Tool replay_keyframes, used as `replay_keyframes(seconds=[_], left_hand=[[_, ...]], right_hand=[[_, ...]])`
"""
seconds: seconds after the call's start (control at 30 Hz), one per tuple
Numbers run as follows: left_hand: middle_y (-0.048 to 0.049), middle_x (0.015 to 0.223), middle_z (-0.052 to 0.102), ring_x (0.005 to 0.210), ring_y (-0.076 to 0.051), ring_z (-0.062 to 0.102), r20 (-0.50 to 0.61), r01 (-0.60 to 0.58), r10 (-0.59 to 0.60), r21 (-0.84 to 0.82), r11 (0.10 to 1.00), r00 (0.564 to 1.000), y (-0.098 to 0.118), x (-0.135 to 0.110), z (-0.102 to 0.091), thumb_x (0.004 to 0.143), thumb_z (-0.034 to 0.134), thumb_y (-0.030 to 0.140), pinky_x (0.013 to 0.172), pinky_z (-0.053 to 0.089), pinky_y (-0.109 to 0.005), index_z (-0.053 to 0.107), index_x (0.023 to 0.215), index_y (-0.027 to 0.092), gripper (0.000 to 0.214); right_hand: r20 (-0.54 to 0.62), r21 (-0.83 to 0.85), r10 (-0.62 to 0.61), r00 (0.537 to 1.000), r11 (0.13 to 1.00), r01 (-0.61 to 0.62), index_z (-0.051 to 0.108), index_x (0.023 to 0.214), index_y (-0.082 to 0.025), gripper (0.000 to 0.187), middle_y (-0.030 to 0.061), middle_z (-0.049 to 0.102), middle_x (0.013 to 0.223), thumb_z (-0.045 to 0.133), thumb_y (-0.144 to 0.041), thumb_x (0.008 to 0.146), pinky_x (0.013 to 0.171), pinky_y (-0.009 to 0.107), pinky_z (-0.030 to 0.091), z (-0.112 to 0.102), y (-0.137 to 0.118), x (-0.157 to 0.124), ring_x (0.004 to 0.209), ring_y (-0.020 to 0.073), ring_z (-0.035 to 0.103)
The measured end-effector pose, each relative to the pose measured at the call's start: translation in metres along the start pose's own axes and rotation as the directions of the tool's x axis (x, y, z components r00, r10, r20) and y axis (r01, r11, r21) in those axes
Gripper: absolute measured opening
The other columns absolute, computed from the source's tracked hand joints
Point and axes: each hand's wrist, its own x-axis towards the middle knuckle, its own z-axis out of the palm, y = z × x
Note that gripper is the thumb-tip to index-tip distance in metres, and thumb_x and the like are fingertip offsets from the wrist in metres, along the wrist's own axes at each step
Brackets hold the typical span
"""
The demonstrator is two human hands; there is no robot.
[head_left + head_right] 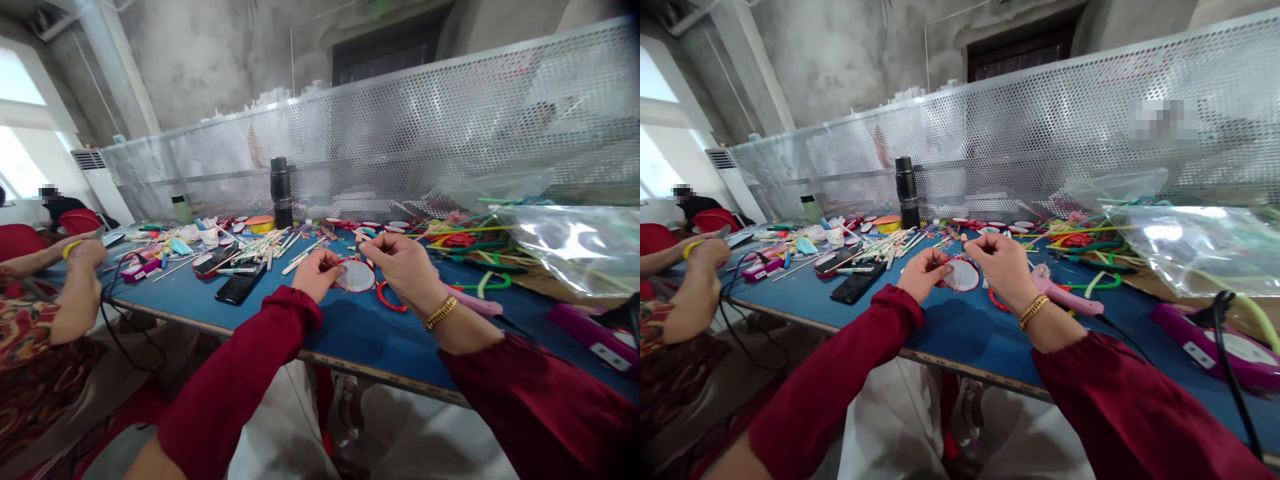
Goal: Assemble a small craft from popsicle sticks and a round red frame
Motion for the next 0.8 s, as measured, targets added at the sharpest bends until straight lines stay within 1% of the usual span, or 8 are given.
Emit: replay_keyframes(seconds=[0.2, 0.37, 0.57, 0.7, 0.8], left_hand=[[0.0053, 0.069, 0.056, 0.061, -0.009, 0.056, -0.011, 0.007, -0.007, -0.017, 1.0, 1.0, -0.0001, 0.0005, 0.0006, 0.079, 0.079, 0.026, 0.057, 0.054, -0.023, 0.055, 0.083, 0.018, 0.025], [0.0056, 0.069, 0.056, 0.06, -0.01, 0.059, 0.024, 0.02, -0.019, -0.049, 0.999, 1.0, -0.0014, 0.0005, 0.0005, 0.078, 0.081, 0.026, 0.058, 0.056, -0.025, 0.054, 0.083, 0.018, 0.029], [0.0055, 0.068, 0.057, 0.059, -0.01, 0.058, 0.032, 0.015, -0.014, -0.052, 0.999, 0.999, -0.003, 0.0014, 0.0008, 0.077, 0.082, 0.026, 0.058, 0.055, -0.024, 0.053, 0.082, 0.018, 0.03], [0.0053, 0.069, 0.056, 0.06, -0.01, 0.058, 0.033, 0.008, -0.006, -0.052, 0.999, 0.999, -0.0029, 0.0017, 0.0004, 0.078, 0.08, 0.026, 0.058, 0.055, -0.024, 0.054, 0.082, 0.019, 0.028], [0.0053, 0.07, 0.056, 0.061, -0.01, 0.057, 0.026, 0.008, -0.007, -0.044, 0.999, 1.0, -0.0027, 0.0016, -0.0001, 0.076, 0.083, 0.029, 0.058, 0.056, -0.025, 0.054, 0.083, 0.019, 0.031]], right_hand=[[0.008, -0.014, -0.003, 1.0, 1.0, 0.003, 0.068, 0.068, -0.021, 0.027, 0.0019, 0.063, 0.068, 0.075, -0.046, 0.075, 0.063, 0.031, 0.042, 0.0017, -0.0021, -0.0026, 0.066, 0.0161, 0.052], [0.01, -0.015, -0.011, 1.0, 1.0, 0.012, 0.068, 0.068, -0.022, 0.026, 0.0012, 0.063, 0.069, 0.074, -0.044, 0.078, 0.063, 0.031, 0.043, 0.002, -0.002, -0.0032, 0.066, 0.0157, 0.052], [0.003, -0.013, -0.018, 1.0, 1.0, 0.019, 0.07, 0.07, -0.022, 0.025, 0.0023, 0.066, 0.07, 0.076, -0.045, 0.078, 0.064, 0.031, 0.046, 0.0016, -0.0011, -0.0027, 0.067, 0.0171, 0.055], [0.002, -0.021, -0.014, 1.0, 1.0, 0.014, 0.069, 0.067, -0.022, 0.024, 0.0022, 0.065, 0.069, 0.075, -0.043, 0.078, 0.063, 0.031, 0.045, 0.0012, -0.002, -0.0032, 0.066, 0.0166, 0.054], [0.007, -0.02, -0.016, 1.0, 1.0, 0.016, 0.069, 0.068, -0.022, 0.025, 0.002, 0.065, 0.069, 0.075, -0.044, 0.078, 0.063, 0.031, 0.045, 0.0006, -0.0017, -0.0031, 0.066, 0.0165, 0.054]])
